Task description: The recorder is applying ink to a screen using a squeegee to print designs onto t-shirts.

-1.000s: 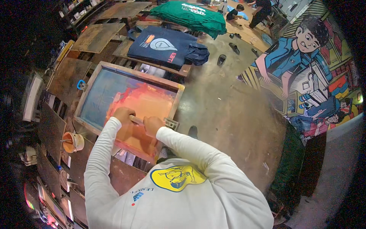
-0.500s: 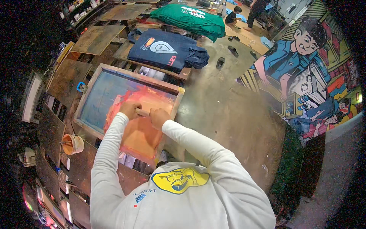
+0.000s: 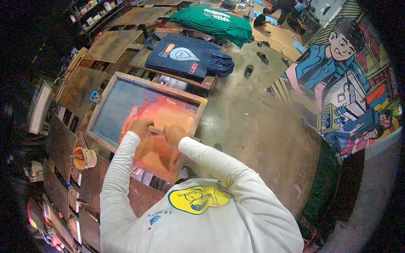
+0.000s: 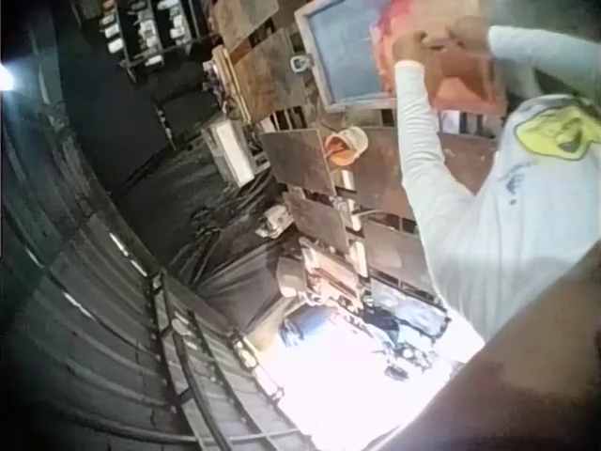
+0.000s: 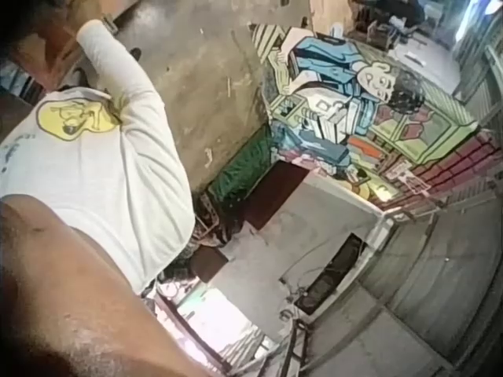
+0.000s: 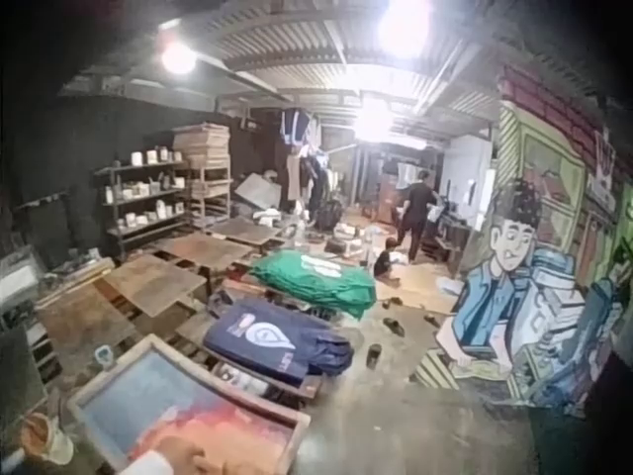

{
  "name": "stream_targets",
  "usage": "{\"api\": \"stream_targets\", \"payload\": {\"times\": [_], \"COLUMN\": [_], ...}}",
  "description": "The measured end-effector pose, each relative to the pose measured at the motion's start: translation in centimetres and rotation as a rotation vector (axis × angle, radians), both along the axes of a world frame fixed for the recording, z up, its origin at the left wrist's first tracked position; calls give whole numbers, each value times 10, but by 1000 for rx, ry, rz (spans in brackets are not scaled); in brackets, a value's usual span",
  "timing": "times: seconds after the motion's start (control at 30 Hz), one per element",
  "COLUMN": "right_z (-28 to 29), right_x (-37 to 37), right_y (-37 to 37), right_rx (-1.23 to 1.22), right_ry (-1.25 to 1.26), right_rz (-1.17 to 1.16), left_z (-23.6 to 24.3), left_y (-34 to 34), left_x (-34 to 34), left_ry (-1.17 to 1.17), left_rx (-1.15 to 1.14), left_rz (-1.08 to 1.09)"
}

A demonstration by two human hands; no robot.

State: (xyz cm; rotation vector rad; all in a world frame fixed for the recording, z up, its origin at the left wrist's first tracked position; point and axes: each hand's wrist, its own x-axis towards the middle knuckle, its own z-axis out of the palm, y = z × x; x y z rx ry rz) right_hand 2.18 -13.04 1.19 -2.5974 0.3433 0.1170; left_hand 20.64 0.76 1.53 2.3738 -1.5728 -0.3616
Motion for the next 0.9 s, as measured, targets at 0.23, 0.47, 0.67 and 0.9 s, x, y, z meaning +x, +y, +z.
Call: {"api": "stream_targets", "payload": {"times": [0.23, 0.47, 0.67, 0.9], "right_z": [0, -12, 5, 18], "right_x": [6, -19, -23, -34], "right_y": [-27, 22, 31, -20], "right_rx": [-108, -132, 27, 37], "right_ry": [-117, -124, 8, -414], "right_rz": [-86, 20, 85, -27], "left_z": [10, 2, 35, 105], "left_y": [-43, 18, 40, -7], "left_x": [-4, -32, -50, -97], "left_ry": [-42, 54, 78, -257], "left_rx": [6, -155, 31, -272], "left_rz": [56, 79, 119, 345]}}
